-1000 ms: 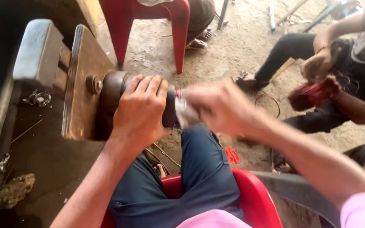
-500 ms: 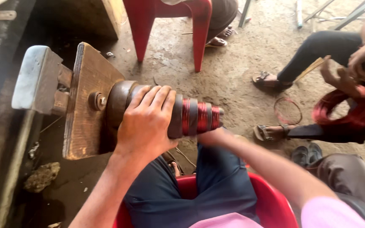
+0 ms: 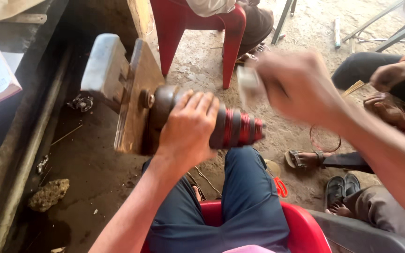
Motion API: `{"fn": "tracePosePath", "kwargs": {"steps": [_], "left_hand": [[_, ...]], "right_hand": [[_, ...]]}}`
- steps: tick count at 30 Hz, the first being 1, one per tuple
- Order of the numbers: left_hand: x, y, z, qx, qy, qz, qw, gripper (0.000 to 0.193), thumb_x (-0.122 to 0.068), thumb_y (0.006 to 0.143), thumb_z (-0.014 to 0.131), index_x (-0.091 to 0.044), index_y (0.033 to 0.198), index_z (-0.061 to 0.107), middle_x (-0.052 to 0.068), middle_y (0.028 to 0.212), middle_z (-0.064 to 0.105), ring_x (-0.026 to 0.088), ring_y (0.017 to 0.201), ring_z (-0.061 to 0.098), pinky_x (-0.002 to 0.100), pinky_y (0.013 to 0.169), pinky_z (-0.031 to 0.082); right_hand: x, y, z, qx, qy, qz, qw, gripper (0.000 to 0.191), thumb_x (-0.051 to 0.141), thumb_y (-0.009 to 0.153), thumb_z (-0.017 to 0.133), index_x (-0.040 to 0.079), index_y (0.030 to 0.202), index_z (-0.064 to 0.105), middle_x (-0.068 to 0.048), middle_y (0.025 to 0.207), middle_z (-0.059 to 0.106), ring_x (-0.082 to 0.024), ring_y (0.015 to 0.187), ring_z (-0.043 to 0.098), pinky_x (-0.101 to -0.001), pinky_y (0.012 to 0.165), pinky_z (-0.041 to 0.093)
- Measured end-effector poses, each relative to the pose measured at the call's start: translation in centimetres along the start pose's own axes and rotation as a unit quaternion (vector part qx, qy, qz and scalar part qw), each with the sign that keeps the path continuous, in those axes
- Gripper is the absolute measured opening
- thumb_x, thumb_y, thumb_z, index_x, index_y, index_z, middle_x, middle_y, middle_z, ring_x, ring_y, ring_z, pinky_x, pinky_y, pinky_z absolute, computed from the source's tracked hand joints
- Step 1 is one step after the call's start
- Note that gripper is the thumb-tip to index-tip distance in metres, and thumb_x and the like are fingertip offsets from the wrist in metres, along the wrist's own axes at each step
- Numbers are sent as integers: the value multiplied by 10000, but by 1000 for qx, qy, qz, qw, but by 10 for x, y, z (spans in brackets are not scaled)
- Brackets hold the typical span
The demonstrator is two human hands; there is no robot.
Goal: The person winds red enameled copper wire around a stepped cone-shaped form held in a wooden fixture, guiding the wire by hand and occasionally wiping their hands with a cloth. Other people nearby handle coils of the same red wire.
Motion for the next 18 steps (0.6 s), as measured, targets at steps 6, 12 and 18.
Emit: {"fn": "tracePosePath", "kwargs": {"steps": [6,12,18], "left_hand": [[-3,-8,-10,-8,-40,17,999,950,-301,399,949,23,1233,631,169,1275,651,315,1233,592,464,1120,378],[9,2,-3,-40,-4,-21,999,888,-304,389,936,-6,1183,674,151,1206,689,293,1164,629,451,1081,418],[19,6,7,-33,13,-11,999,942,-341,373,930,-2,1215,676,135,1234,692,276,1186,624,432,1083,399]], "right_hand": [[-72,-14,180,92,-63,-7,994,113,185,856,674,144,953,716,-73,901,714,-279,820,715,-396,666,561],[34,-160,239,144,235,130,952,174,105,740,720,74,872,611,-136,774,647,-393,702,652,-484,581,506],[88,-91,96,115,265,36,957,122,19,811,650,86,845,553,-98,770,601,-329,740,654,-435,650,499]]}}
Point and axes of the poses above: each hand's wrist, its own y-axis towards the middle knuckle, its own z-axis out of the palm, x = y × z, the point moved 1 cm from there along y, towards the middle knuckle
